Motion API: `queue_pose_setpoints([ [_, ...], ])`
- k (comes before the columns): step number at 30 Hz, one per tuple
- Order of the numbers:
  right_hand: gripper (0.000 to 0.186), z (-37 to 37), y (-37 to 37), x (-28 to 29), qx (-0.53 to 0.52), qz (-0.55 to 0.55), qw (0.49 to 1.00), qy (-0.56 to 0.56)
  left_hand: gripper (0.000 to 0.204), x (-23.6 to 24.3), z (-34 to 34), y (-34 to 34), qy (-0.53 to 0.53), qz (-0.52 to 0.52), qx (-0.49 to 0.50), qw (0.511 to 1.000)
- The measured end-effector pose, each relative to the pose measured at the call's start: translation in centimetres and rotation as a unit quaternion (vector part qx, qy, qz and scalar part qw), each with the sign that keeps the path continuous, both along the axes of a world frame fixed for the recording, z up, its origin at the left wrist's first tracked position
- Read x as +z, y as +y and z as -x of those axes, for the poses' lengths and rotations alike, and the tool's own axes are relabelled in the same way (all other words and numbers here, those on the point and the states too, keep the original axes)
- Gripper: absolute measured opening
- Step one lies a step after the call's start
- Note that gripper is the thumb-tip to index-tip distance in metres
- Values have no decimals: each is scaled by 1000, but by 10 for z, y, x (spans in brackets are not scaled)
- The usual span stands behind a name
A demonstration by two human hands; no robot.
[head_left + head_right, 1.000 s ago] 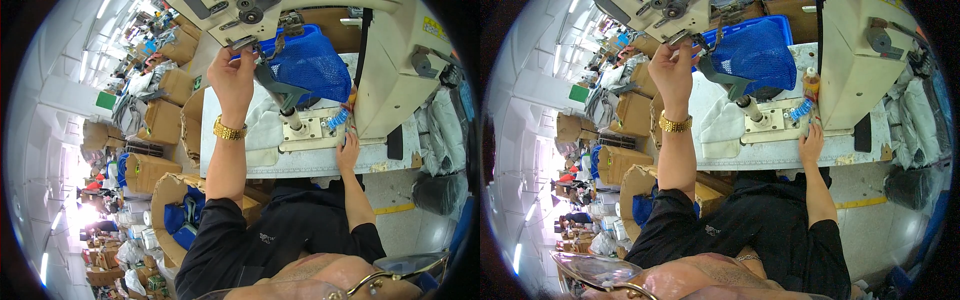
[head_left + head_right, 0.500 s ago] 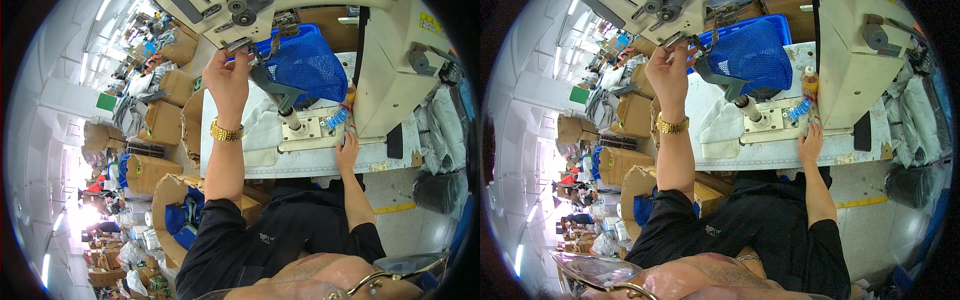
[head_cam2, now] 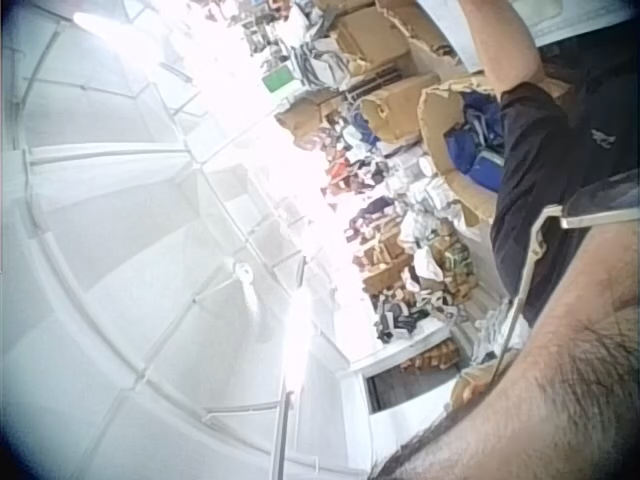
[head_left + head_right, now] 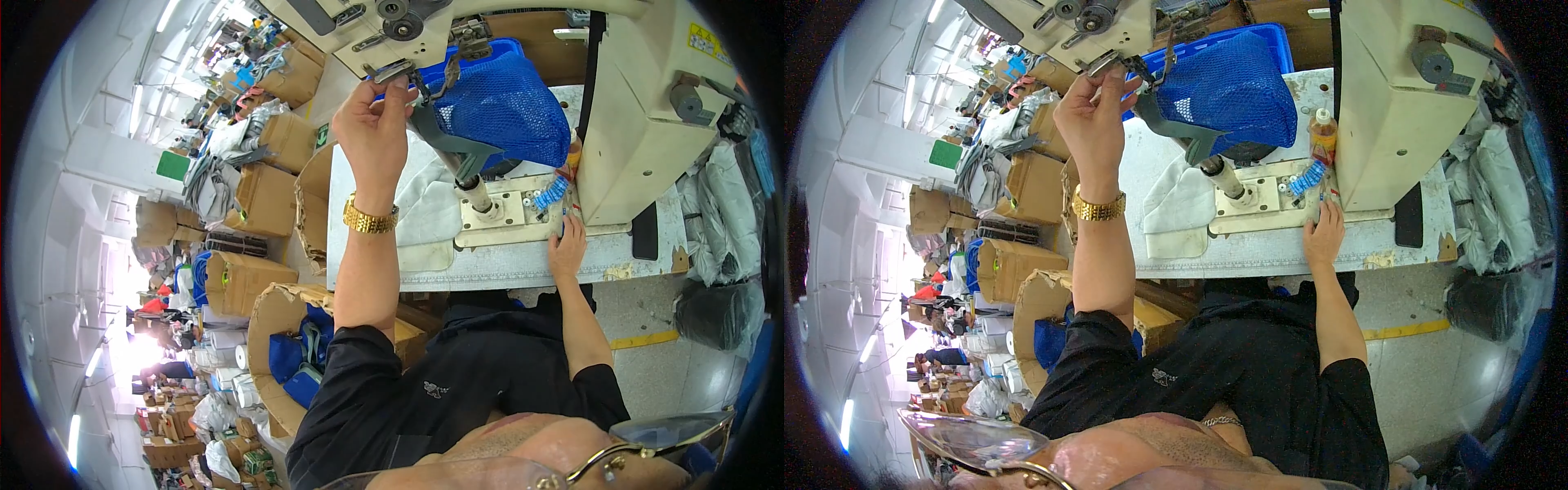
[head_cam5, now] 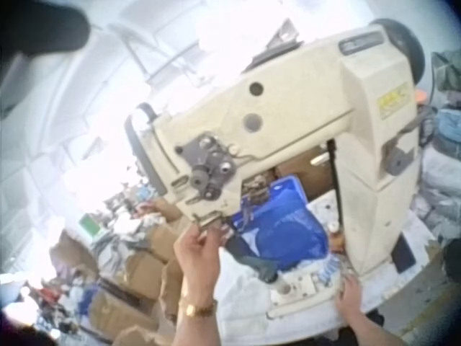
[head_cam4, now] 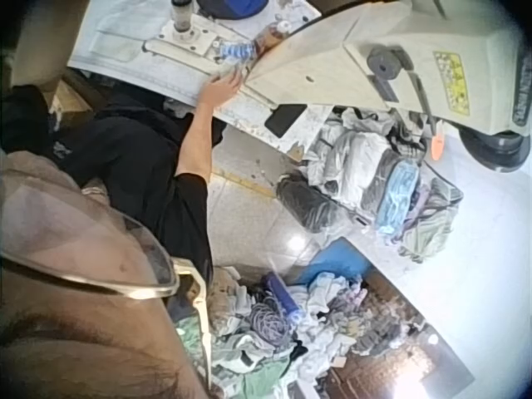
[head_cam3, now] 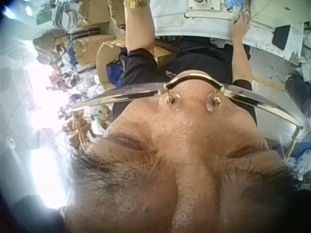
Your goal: Sewing mesh fabric and components together to assemble a cap using an industrial sewing machine.
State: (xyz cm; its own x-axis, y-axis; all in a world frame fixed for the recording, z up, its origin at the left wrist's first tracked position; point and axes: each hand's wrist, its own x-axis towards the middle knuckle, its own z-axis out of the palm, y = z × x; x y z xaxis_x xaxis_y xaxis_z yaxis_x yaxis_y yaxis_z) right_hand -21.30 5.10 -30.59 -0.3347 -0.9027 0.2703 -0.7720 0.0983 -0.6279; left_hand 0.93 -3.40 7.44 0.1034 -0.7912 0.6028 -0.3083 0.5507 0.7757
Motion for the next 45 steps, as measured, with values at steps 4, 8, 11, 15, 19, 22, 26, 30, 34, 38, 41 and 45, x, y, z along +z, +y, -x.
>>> queue_pose_setpoints([
  [4, 50, 1, 0, -4, 0, 9, 1000, 12, 16, 0, 1, 1, -1, -6, 0, 1000],
  [8, 50, 0, 0, 0, -1, 0, 1000, 12, 16, 1, 2, 1, 3, 0, 3, 1000],
  [11, 50, 0, 0, 0, 0, -3, 1000, 11, 16, 2, 2, 1, -14, 10, 12, 1000],
  [15, 49, 2, 0, -5, 0, 2, 1000, 13, 16, -4, -2, -4, -31, 19, 12, 999],
  [19, 49, 0, 0, 0, 2, 0, 1000, 5, 17, -2, -1, -4, -8, 17, 9, 1000],
  [22, 50, 0, 0, -1, 1, -1, 1000, 8, 16, -1, -2, -3, -27, 14, 4, 1000],
  [26, 50, 1, 0, 0, 2, 8, 1000, -1, 17, 3, 3, -1, -24, 4, 10, 1000],
  [30, 52, 9, 2, -3, 20, 90, 994, -59, 16, 4, 5, 1, 0, 3, -6, 1000],
  [34, 43, 3, 13, 59, 7, 174, 978, -118, 15, 3, 1, -2, 10, 3, -21, 1000],
  [38, 24, -24, 21, 186, 143, 162, 899, -382, 16, -1, -1, -10, -3, 10, -32, 999],
  [41, 20, -39, 20, 274, 222, 255, 875, -348, 18, -6, -3, -18, -12, 15, -35, 999],
  [45, 19, -64, -5, 348, 224, 297, 849, -375, 17, -5, -5, -21, -43, 18, -29, 998],
])
